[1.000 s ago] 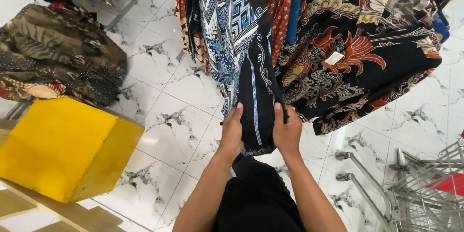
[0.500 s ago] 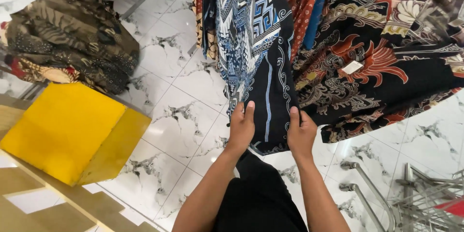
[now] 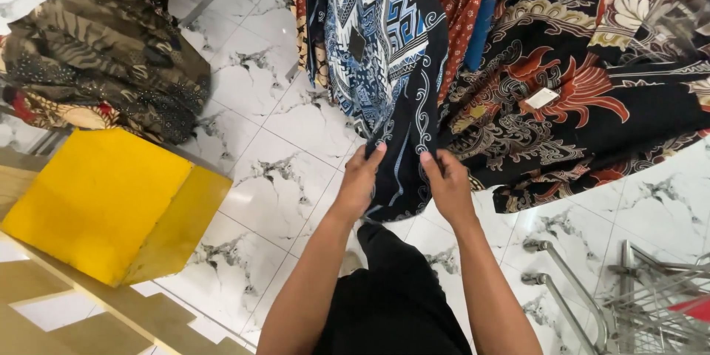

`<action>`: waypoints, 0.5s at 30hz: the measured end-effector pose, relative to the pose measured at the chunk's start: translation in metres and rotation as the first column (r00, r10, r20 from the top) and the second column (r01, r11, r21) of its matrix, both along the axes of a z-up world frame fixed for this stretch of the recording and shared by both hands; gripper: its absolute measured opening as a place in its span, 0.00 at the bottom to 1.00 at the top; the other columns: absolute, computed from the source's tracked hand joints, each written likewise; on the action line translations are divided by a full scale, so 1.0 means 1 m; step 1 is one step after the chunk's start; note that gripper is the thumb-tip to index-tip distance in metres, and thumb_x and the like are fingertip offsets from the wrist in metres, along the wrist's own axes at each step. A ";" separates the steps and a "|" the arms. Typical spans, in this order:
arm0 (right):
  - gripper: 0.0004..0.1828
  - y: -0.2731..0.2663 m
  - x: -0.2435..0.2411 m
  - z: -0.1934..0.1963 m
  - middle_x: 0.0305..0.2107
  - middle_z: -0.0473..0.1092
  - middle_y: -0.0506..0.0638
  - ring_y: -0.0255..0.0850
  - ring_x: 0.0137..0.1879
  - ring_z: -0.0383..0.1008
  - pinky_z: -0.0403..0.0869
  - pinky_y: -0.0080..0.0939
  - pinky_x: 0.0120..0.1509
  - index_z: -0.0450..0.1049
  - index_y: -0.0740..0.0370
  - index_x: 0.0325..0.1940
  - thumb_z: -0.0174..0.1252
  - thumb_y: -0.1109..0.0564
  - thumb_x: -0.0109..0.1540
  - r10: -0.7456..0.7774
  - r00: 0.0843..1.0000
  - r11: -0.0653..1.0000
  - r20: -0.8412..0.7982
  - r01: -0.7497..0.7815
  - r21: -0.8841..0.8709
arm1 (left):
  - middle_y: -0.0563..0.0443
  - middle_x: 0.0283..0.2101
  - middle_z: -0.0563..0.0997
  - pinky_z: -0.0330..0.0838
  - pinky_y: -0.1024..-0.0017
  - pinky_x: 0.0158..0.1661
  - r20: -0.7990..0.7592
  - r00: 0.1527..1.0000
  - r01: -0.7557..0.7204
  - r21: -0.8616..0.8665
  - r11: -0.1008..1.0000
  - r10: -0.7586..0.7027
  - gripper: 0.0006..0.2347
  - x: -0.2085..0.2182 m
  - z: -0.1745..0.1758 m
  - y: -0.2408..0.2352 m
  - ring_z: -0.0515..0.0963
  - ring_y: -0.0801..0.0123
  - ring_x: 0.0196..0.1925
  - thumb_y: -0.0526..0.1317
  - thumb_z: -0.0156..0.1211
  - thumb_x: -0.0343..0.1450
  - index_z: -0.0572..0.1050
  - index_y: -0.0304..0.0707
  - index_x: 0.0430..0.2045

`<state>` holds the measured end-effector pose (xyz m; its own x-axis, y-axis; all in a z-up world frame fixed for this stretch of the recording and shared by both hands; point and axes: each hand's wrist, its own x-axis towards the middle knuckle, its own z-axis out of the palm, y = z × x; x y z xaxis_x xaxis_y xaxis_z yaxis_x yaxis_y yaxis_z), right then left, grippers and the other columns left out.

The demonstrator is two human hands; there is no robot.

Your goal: Folding a patterned shirt and placing it on a plastic hanger before hanging it back on a clothing rack.

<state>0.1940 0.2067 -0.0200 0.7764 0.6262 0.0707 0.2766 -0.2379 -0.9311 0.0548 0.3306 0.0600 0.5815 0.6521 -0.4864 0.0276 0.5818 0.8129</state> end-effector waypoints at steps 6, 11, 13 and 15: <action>0.24 0.020 0.019 0.004 0.12 0.59 0.49 0.38 0.23 0.58 0.62 0.39 0.33 0.70 0.60 0.25 0.57 0.50 0.74 -0.384 0.893 0.923 0.237 0.368 0.108 | 0.49 0.34 0.74 0.70 0.61 0.54 -0.068 0.996 -0.032 0.369 0.929 0.062 0.18 0.009 -0.079 0.007 0.75 0.67 0.42 0.51 0.37 0.82 0.72 0.38 0.36; 0.23 0.020 0.010 -0.003 0.12 0.58 0.51 0.39 0.23 0.59 0.62 0.39 0.32 0.70 0.61 0.25 0.61 0.50 0.73 -0.383 0.893 0.924 0.237 0.368 0.105 | 0.57 0.24 0.62 0.67 0.69 0.39 0.007 0.999 -0.047 0.491 0.870 0.051 0.15 0.013 -0.076 0.012 0.66 0.72 0.30 0.45 0.39 0.82 0.66 0.42 0.25; 0.24 0.018 0.023 -0.002 0.11 0.56 0.48 0.36 0.21 0.57 0.60 0.37 0.31 0.69 0.60 0.24 0.58 0.52 0.75 -0.425 0.875 0.905 0.230 0.402 0.141 | 0.59 0.21 0.61 0.65 0.72 0.36 0.035 0.998 -0.070 0.508 0.858 0.061 0.15 0.020 -0.082 0.018 0.65 0.75 0.27 0.43 0.40 0.82 0.65 0.42 0.24; 0.23 0.016 0.025 -0.010 0.09 0.54 0.46 0.33 0.19 0.55 0.60 0.34 0.29 0.71 0.61 0.25 0.59 0.52 0.75 -0.412 0.883 0.910 0.223 0.386 0.152 | 0.54 0.22 0.61 0.65 0.67 0.38 0.072 0.996 -0.083 0.509 0.857 0.054 0.16 0.025 -0.095 0.018 0.65 0.70 0.30 0.43 0.44 0.82 0.64 0.39 0.22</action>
